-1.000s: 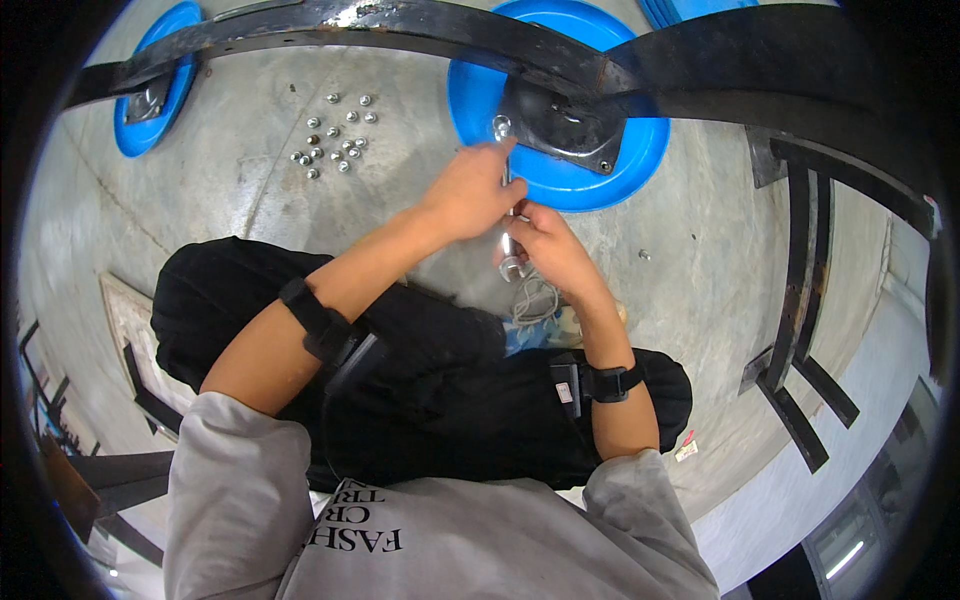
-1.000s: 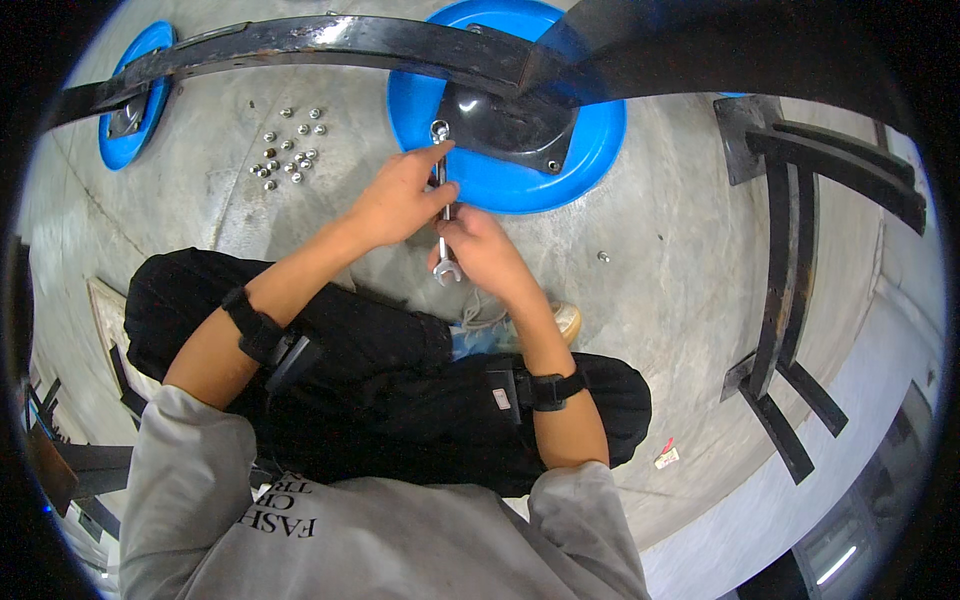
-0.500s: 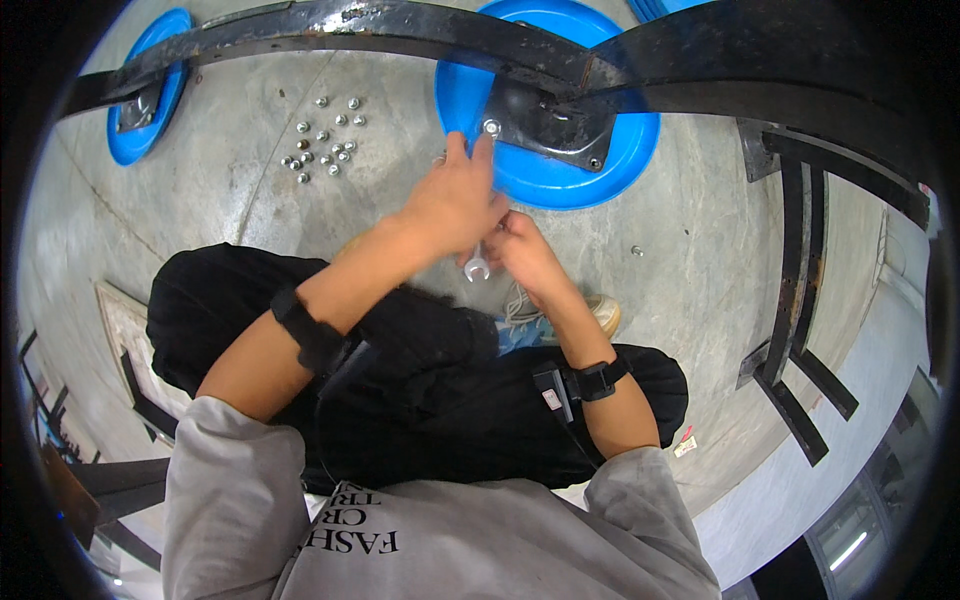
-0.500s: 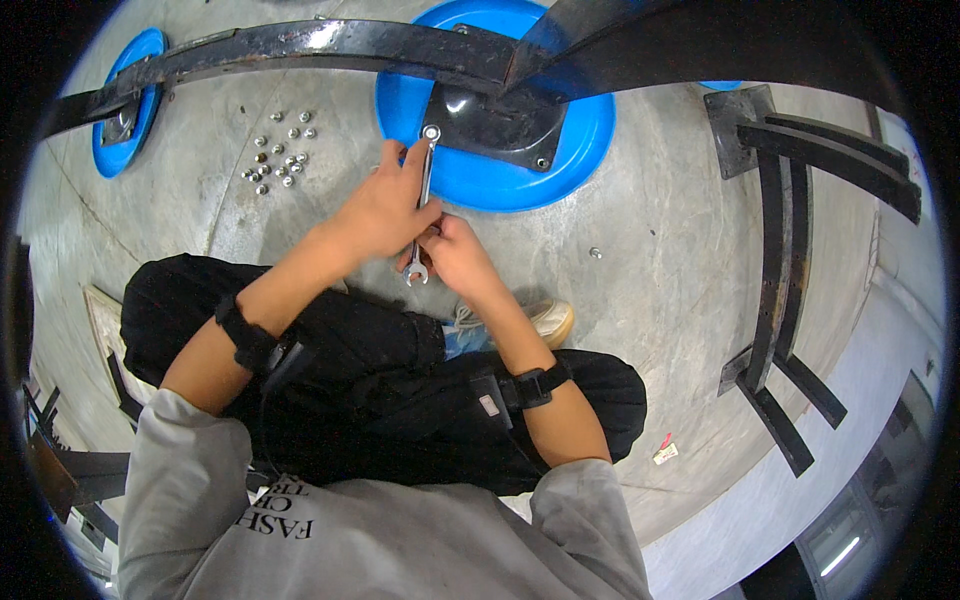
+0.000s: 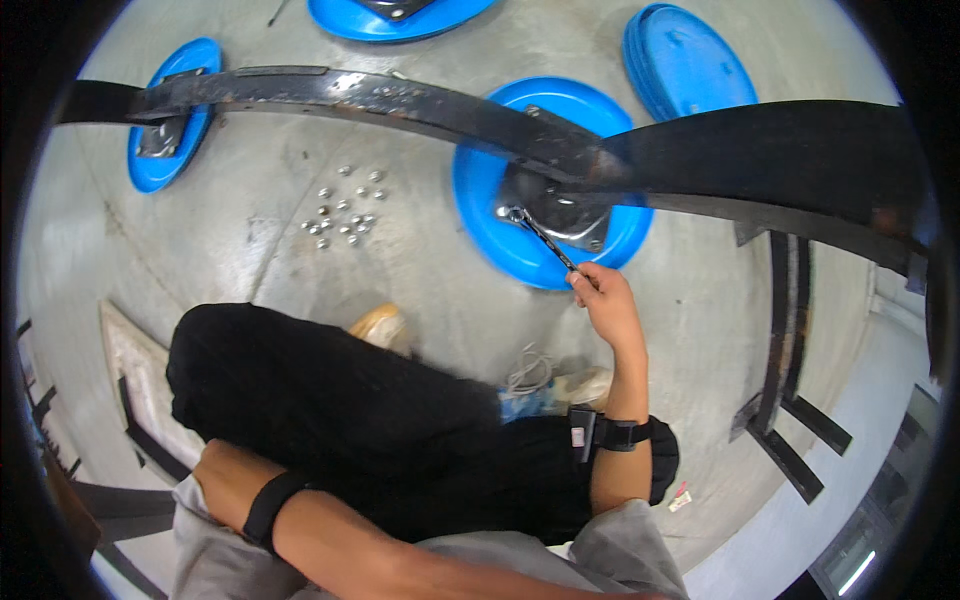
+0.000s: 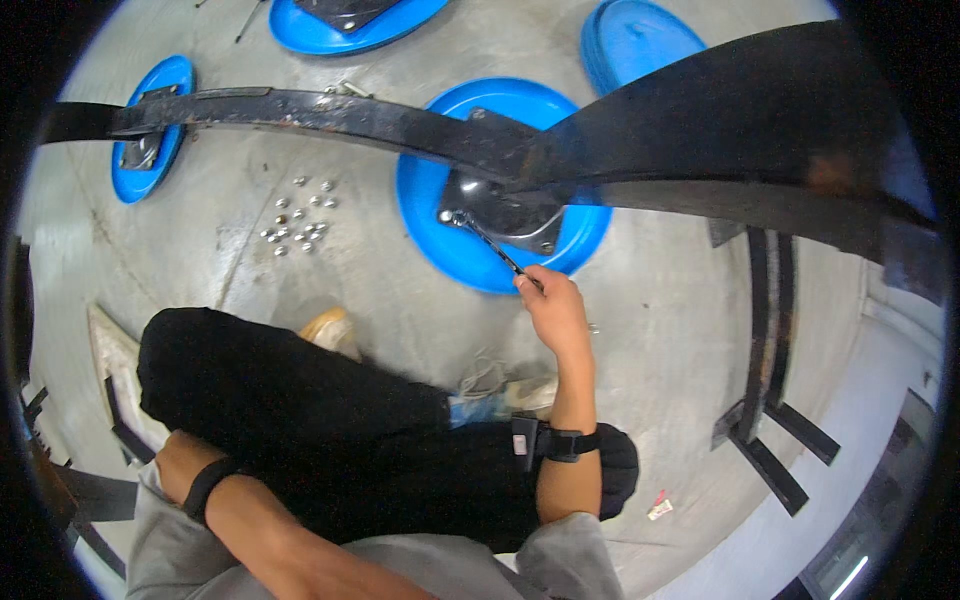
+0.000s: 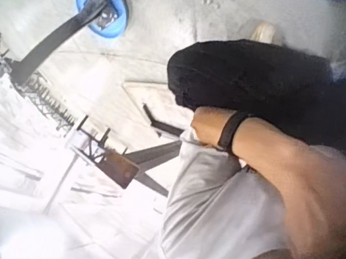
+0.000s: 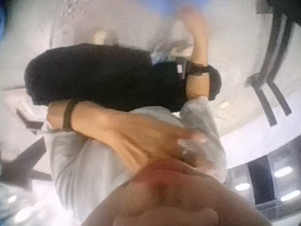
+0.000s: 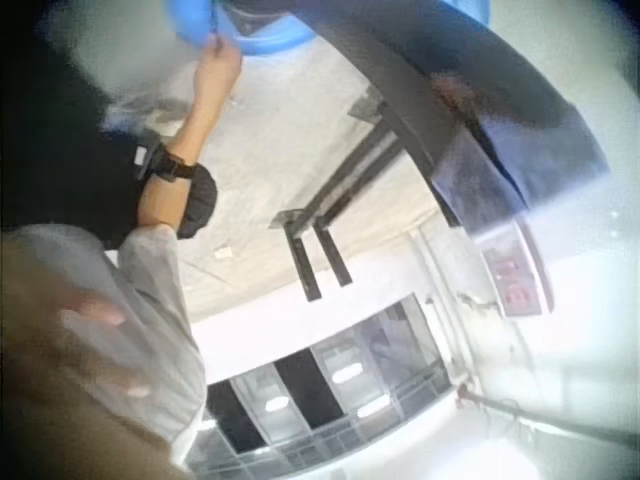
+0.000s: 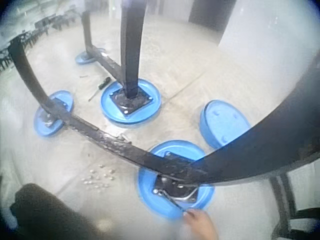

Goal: The person assembles a table by tightening bolts on the underside of a table leg flange using a wrench.

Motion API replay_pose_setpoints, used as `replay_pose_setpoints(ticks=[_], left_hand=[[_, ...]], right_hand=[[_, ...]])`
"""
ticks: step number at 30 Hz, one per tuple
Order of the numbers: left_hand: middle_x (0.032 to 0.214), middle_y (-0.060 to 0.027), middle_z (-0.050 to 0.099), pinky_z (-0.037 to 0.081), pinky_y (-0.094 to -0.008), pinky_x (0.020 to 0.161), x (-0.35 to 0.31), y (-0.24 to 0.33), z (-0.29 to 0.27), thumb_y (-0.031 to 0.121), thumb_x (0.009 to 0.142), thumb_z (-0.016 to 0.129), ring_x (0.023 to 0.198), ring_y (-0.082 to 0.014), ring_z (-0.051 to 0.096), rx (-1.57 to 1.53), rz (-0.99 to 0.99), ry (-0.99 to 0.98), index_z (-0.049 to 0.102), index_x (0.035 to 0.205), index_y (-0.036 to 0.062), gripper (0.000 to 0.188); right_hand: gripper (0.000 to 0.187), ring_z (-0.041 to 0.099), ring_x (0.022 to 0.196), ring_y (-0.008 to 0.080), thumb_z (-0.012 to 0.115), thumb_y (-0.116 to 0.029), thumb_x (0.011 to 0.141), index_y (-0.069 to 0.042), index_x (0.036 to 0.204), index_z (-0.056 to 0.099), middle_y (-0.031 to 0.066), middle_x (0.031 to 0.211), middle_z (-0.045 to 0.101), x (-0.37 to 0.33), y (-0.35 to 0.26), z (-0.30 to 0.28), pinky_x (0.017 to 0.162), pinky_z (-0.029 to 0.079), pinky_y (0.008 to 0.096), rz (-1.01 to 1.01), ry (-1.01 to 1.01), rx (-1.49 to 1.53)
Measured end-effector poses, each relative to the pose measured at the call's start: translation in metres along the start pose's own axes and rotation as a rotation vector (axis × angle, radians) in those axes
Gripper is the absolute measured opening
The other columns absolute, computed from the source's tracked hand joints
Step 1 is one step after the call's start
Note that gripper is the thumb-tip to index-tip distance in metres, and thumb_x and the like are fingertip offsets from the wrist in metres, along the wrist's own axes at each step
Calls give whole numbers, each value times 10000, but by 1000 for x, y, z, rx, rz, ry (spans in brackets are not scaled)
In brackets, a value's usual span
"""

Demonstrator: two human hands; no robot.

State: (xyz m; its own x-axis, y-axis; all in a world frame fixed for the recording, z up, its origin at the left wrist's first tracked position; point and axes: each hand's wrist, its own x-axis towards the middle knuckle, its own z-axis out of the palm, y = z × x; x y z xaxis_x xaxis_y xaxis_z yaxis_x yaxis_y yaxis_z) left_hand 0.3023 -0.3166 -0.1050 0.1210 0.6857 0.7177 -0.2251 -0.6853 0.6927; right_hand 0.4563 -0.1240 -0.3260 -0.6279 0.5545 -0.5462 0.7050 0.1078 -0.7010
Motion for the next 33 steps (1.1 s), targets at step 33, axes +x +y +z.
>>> replay_pose_setpoints(ticks=[33], left_hand=[[1196,-260,429,404,-441,879,-116,-170,-47,140,745,518,1054,-407,475,706,-1343,190,299,1278,-81,618]], right_hand=[[200,562,538,175,301,-38,861,31,950,465,113,680,561,-15,-49,84,488,450,281,227,-326,755]])
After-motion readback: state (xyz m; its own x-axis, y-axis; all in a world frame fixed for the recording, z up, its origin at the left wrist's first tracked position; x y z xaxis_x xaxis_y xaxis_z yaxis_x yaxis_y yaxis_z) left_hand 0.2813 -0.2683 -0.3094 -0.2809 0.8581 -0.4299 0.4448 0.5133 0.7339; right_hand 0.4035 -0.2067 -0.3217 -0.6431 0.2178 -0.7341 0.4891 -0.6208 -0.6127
